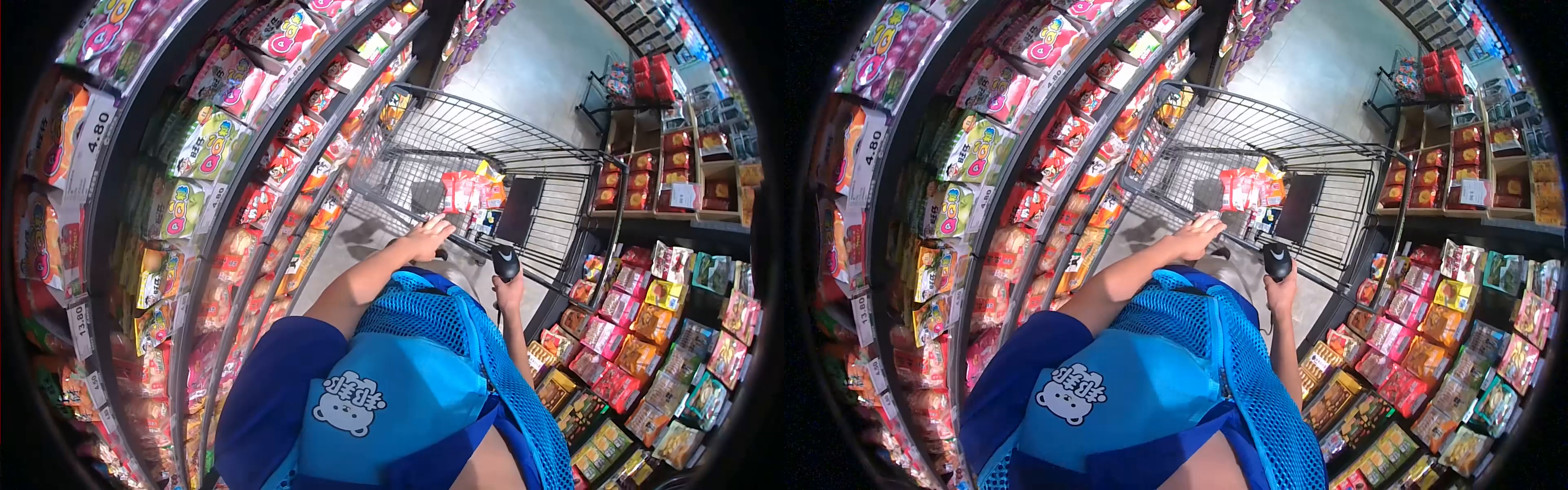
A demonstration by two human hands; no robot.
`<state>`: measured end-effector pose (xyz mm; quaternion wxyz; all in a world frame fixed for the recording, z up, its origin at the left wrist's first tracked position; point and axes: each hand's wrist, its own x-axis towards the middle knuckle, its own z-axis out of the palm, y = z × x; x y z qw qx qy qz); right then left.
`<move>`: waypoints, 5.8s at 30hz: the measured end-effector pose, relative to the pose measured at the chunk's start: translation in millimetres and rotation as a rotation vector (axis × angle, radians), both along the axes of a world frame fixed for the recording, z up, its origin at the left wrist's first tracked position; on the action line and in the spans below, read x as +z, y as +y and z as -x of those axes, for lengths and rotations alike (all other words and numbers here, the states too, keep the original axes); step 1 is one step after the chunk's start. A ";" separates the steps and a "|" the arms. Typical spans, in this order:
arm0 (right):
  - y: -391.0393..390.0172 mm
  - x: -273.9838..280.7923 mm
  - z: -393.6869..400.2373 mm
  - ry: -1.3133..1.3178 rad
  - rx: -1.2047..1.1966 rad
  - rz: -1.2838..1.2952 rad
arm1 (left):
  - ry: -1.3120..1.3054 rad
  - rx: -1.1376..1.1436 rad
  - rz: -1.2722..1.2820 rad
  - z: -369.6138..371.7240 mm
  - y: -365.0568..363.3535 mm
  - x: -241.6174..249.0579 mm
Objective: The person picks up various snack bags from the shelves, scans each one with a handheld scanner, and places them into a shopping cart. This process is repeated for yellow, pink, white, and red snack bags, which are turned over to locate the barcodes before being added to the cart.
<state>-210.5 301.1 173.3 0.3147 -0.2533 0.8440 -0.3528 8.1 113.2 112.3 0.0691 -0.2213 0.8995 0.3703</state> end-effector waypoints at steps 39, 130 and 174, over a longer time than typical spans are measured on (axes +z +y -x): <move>56.7 27.7 -10.3 -0.270 0.081 0.225 | 1.465 0.829 -1.103 -87.5 -26.5 167.8; 143.8 86.6 -92.4 -0.429 -0.251 0.068 | 0.526 1.364 0.640 -188.9 -123.1 51.9; 104.9 89.0 -142.1 -0.298 -0.101 -0.011 | 0.752 0.621 0.537 -179.4 -38.5 173.5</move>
